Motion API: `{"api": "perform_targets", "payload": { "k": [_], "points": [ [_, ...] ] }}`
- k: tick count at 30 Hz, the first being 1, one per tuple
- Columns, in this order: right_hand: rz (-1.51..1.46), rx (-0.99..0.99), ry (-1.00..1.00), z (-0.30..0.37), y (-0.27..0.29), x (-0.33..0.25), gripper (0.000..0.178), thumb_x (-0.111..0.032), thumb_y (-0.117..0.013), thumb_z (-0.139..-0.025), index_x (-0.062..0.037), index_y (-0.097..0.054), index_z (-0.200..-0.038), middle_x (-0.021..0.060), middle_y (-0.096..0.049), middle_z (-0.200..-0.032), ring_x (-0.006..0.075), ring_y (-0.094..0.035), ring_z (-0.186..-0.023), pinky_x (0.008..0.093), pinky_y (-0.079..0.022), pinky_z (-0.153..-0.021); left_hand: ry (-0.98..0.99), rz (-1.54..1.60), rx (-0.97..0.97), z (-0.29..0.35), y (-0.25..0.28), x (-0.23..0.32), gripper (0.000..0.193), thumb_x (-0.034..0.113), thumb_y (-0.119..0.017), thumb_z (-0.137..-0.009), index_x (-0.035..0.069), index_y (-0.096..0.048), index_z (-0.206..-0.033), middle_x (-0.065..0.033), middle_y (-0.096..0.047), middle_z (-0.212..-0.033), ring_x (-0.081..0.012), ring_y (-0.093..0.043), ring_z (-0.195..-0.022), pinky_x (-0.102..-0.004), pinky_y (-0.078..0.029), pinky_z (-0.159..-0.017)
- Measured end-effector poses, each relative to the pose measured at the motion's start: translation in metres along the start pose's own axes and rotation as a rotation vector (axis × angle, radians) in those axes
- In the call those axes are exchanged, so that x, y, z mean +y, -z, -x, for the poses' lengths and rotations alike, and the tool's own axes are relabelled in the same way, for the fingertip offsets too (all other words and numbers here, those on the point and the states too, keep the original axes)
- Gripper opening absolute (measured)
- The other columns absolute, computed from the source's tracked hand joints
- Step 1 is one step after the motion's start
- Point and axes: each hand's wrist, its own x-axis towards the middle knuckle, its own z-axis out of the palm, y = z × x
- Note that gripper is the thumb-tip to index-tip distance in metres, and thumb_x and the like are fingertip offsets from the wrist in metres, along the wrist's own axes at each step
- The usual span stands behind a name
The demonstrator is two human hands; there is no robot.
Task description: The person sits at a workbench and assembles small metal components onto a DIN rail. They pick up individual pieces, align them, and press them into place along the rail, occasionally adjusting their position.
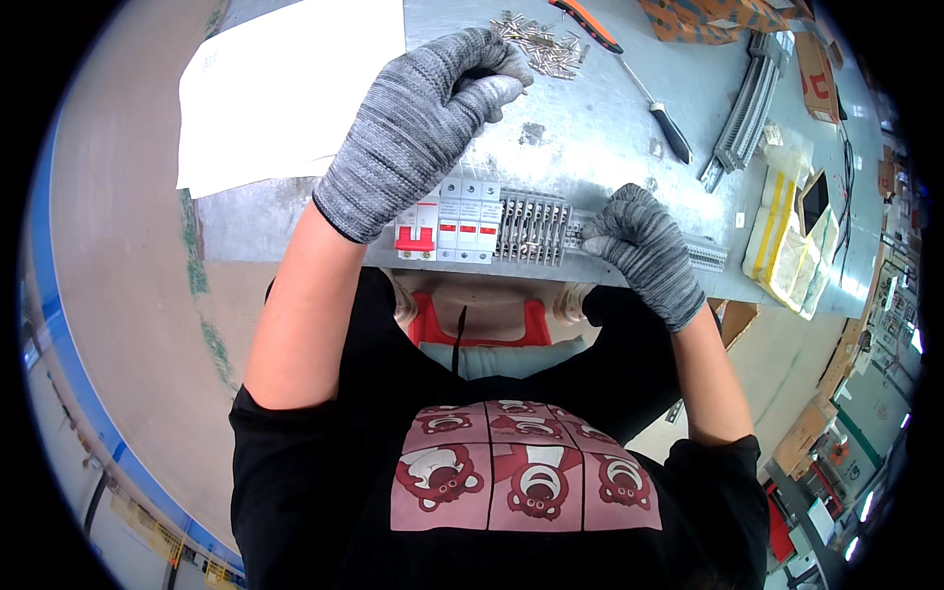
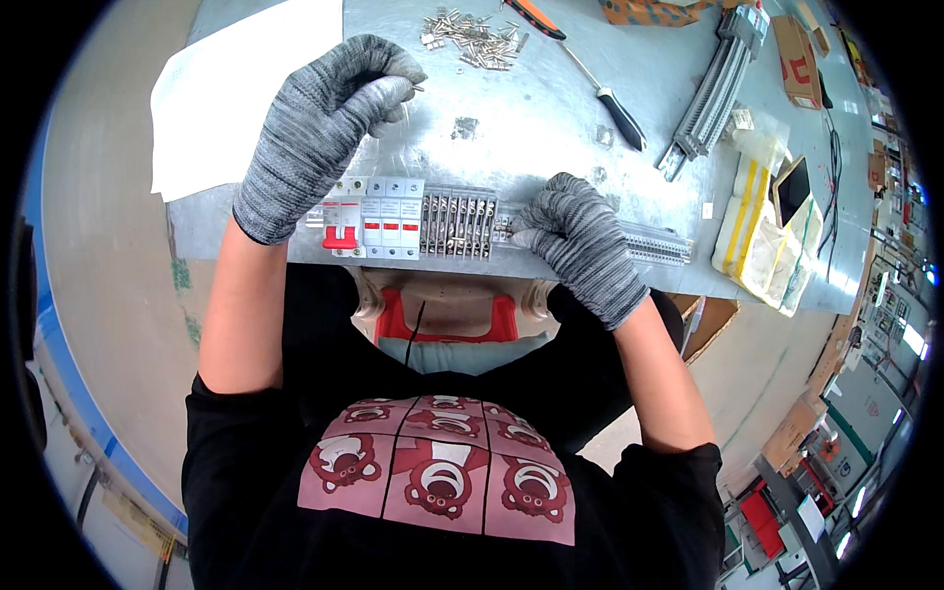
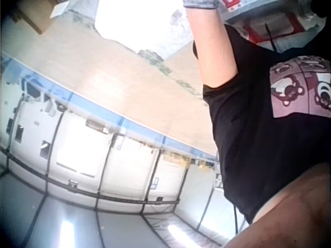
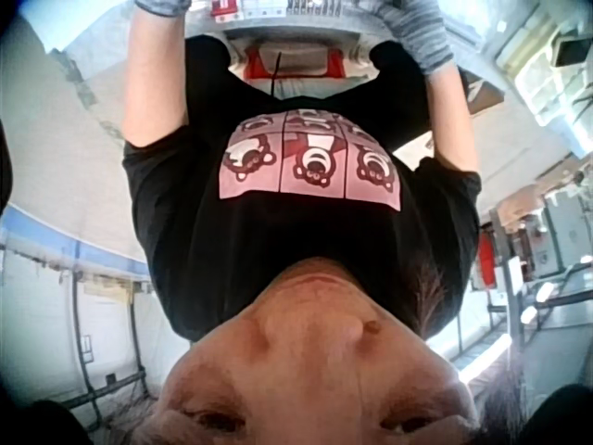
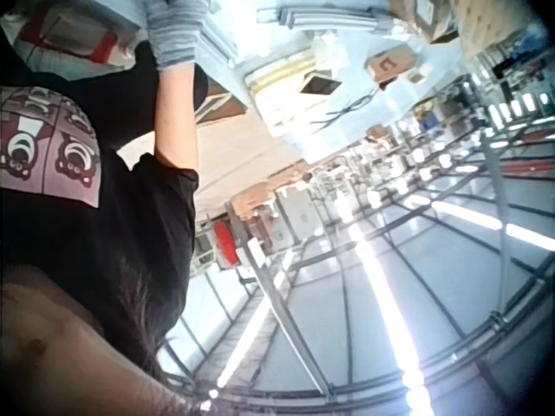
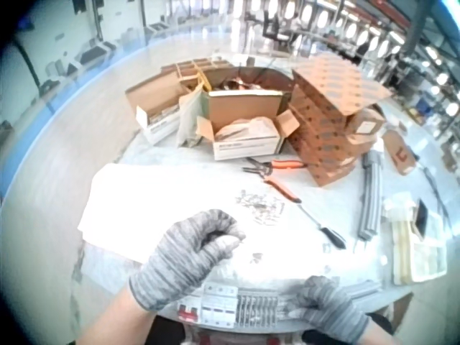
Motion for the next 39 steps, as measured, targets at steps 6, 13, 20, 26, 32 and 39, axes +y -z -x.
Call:
{"api": "perform_targets", "payload": {
  "k": [6,13,20,26,32,39],
  "points": [
    [0.003,0.010,-0.014,0.000,-0.001,-0.002,0.026,-0.009,-0.081,-0.070,-0.0011,-0.058,-0.078,0.0052,-0.047,-0.072,0.0197,-0.045,-0.068,0.0327,-0.044,-0.066,-0.026,0.003,0.001,0.002,0.007,0.004,0.021,0.020,-0.060,-0.094,0.006,-0.068,-0.107,-0.0033,-0.069,-0.092,-0.0098,-0.063,-0.082,-0.0251,-0.054,-0.075],
    [0.027,-0.031,-0.090,-0.002,0.001,-0.008,0.027,-0.010,-0.082,-0.070,-0.0003,-0.059,-0.081,0.0070,-0.052,-0.075,0.0199,-0.050,-0.066,0.0321,-0.047,-0.064,-0.044,0.006,0.007,0.004,0.008,0.002,0.022,0.020,-0.061,-0.094,0.005,-0.067,-0.110,-0.0029,-0.069,-0.093,-0.0093,-0.062,-0.082,-0.0245,-0.053,-0.076],
    [0.035,-0.067,-0.228,-0.009,0.005,-0.010,0.031,-0.011,-0.084,-0.069,-0.0021,-0.059,-0.085,0.0007,-0.052,-0.075,0.0121,-0.050,-0.069,0.0274,-0.048,-0.066,-0.034,0.023,-0.021,0.006,0.007,0.004,0.022,0.019,-0.060,-0.095,0.004,-0.066,-0.109,-0.0036,-0.069,-0.094,-0.0093,-0.062,-0.083,-0.0244,-0.052,-0.076],
    [-0.091,-0.165,-0.345,-0.021,0.009,-0.010,0.029,-0.007,-0.083,-0.070,-0.0023,-0.059,-0.086,-0.0014,-0.053,-0.073,0.0100,-0.050,-0.070,0.0256,-0.049,-0.069,-0.029,-0.012,-0.063,0.005,0.004,0.006,0.022,0.019,-0.060,-0.095,0.003,-0.065,-0.109,-0.0043,-0.068,-0.096,-0.0102,-0.063,-0.086,-0.0249,-0.053,-0.079],
    [-0.121,-0.233,-0.321,-0.027,0.016,-0.009,0.029,-0.002,-0.081,-0.069,-0.0017,-0.062,-0.091,-0.0028,-0.057,-0.077,0.0084,-0.051,-0.073,0.0239,-0.050,-0.072,0.061,0.025,-0.126,0.006,-0.002,0.012,0.021,0.018,-0.060,-0.095,0.003,-0.064,-0.109,-0.0046,-0.068,-0.096,-0.0109,-0.063,-0.090,-0.0256,-0.052,-0.082],
    [-0.139,-0.273,-0.299,-0.028,0.018,-0.006,0.029,0.002,-0.080,-0.069,-0.0026,-0.062,-0.091,-0.0039,-0.056,-0.077,0.0084,-0.051,-0.073,0.0234,-0.050,-0.071,0.034,-0.025,-0.112,0.006,-0.006,0.004,0.020,0.018,-0.060,-0.095,0.003,-0.065,-0.108,-0.0052,-0.068,-0.096,-0.0116,-0.063,-0.091,-0.0262,-0.052,-0.084]
  ]
}}
